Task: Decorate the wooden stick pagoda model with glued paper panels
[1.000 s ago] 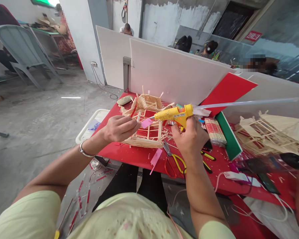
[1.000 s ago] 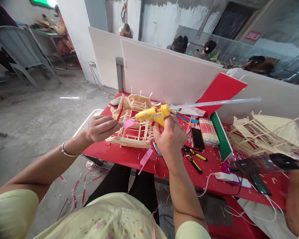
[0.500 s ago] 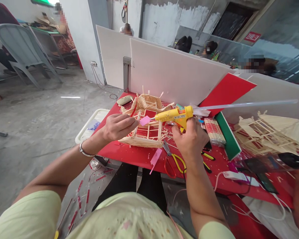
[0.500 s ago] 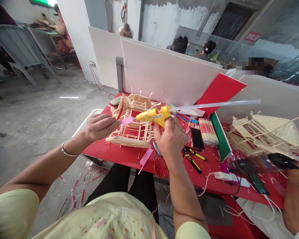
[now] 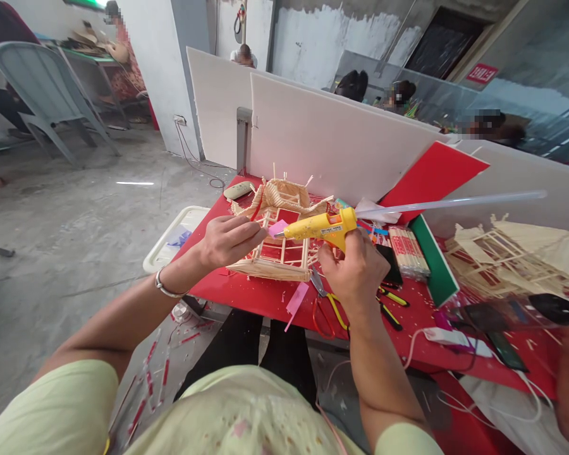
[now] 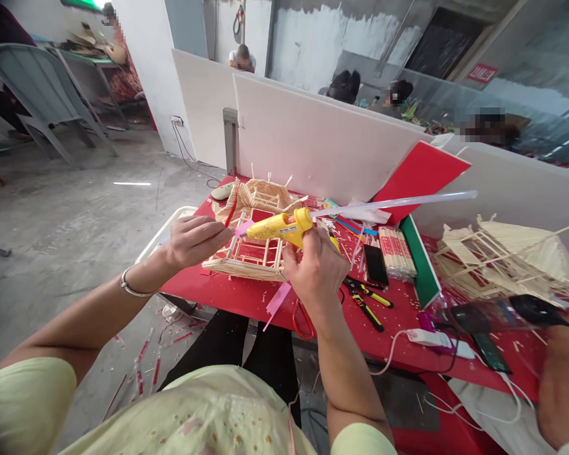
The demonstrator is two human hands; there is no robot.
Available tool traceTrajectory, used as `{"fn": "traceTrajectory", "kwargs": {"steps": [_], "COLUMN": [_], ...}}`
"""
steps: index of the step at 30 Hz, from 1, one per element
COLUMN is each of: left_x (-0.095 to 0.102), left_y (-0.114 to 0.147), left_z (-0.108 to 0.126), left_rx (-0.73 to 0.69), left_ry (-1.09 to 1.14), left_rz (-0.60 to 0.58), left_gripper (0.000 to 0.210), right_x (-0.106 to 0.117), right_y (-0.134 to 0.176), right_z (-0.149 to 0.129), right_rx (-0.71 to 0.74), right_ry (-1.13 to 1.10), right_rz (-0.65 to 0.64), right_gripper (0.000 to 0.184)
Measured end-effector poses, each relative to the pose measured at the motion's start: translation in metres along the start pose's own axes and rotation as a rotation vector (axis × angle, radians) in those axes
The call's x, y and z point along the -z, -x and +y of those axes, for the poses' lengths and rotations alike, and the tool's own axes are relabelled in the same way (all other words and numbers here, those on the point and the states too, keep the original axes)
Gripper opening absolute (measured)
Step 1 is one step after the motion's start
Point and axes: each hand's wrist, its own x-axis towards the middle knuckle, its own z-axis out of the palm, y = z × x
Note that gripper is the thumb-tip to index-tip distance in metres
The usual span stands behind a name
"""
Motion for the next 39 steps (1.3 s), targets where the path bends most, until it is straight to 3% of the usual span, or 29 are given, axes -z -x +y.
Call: {"fn": "traceTrajectory", "kwargs": {"steps": [11, 23, 30, 39], "left_x": [0.006, 0.01, 0.011, 0.011], "left_y": [-0.004, -0.01, -0.004, -0.013], "left_z": [0.002, 0.006, 0.006, 0.008], "left_rx": [-0.064, -0.069, -0.065, -0.084], "left_ry": [-0.08, -0.015, -0.078, -0.043], "left_rz": [-0.02, 0.025, -0.026, 0.027], "left_gripper": [0.013, 0.018, 0.015, 0.018], "right_x": [0.003, 0.001, 0.002, 0.001], "right_y": [-0.002, -0.005, -0.004, -0.004], "right_z": [-0.003, -0.005, 0.001, -0.001], "right_rx": [0.025, 0.028, -0.041, 0.005], "right_ry": [0.001, -0.022, 0.04, 0.041], "right_rz": [0.04, 0.047, 0.033, 0.062], "right_gripper": [0.02, 0.023, 0.021, 0.02]}}
